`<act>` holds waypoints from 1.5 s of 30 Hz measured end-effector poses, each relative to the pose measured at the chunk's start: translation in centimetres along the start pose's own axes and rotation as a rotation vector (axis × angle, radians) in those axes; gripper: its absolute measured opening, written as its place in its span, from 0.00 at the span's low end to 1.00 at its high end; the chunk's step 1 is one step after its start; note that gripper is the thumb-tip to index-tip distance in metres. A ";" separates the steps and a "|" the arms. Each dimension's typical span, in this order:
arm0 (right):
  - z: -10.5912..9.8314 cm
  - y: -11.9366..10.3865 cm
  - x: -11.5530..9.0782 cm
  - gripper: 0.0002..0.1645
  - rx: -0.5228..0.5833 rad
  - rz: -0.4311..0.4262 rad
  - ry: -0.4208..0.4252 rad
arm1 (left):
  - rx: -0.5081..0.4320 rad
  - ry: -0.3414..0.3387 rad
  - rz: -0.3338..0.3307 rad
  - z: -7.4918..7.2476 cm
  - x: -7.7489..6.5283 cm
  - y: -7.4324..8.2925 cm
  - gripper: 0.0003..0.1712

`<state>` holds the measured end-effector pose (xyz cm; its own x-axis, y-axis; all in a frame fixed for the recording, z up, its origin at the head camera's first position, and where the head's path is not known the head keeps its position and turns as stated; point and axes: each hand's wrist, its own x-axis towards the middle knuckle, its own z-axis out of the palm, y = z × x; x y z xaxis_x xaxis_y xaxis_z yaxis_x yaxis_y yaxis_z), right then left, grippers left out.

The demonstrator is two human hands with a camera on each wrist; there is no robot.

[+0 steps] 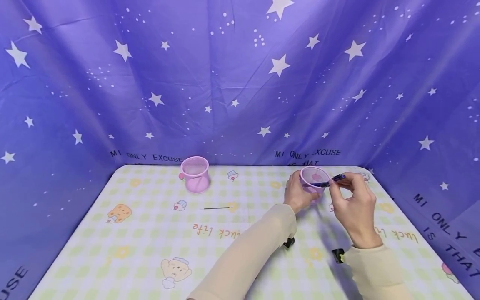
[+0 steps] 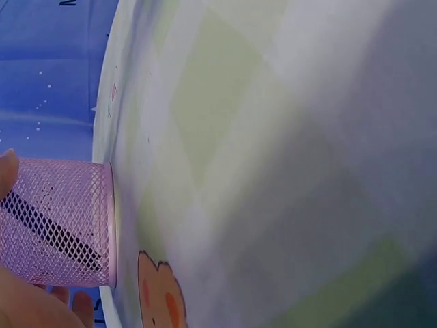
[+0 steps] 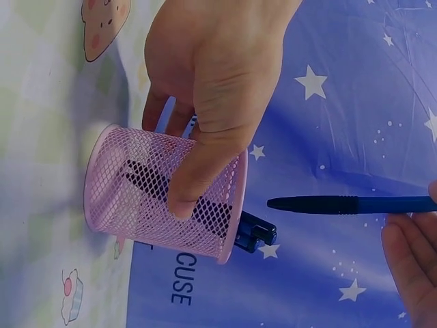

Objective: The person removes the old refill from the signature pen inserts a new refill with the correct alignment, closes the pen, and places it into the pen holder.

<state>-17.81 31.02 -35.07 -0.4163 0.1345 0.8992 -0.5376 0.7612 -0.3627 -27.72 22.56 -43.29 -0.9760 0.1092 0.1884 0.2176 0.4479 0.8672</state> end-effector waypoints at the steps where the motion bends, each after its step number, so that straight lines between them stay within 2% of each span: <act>1: 0.0 0.0 0.0 0.12 0.002 0.001 -0.001 | -0.001 0.000 0.000 0.0 0.0 0.0 0.50; 8: 0.1 0.0 0.1 0.11 0.001 0.001 0.002 | -0.008 0.007 0.033 -0.1 0.4 0.1 0.48; 21: 0.4 0.4 0.0 0.11 0.014 0.023 0.016 | -0.012 -0.028 0.074 -0.4 0.4 -0.4 0.48; 30: 0.7 -0.8 0.5 0.10 -0.003 0.026 0.033 | -0.022 -0.038 0.114 -0.2 0.4 -0.6 0.46; 38: 1.5 2.0 -0.4 0.10 -0.012 0.070 0.045 | -0.038 -0.046 0.129 -0.2 0.4 -0.8 0.46; 45: 2.2 2.9 -0.8 0.11 0.011 0.118 0.051 | -0.052 -0.062 0.112 -0.6 0.3 -0.6 0.45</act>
<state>-20.66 31.80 -37.36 -0.4399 0.2550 0.8610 -0.4946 0.7314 -0.4694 -28.14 21.84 -43.49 -0.9428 0.2114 0.2576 0.3225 0.3836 0.8654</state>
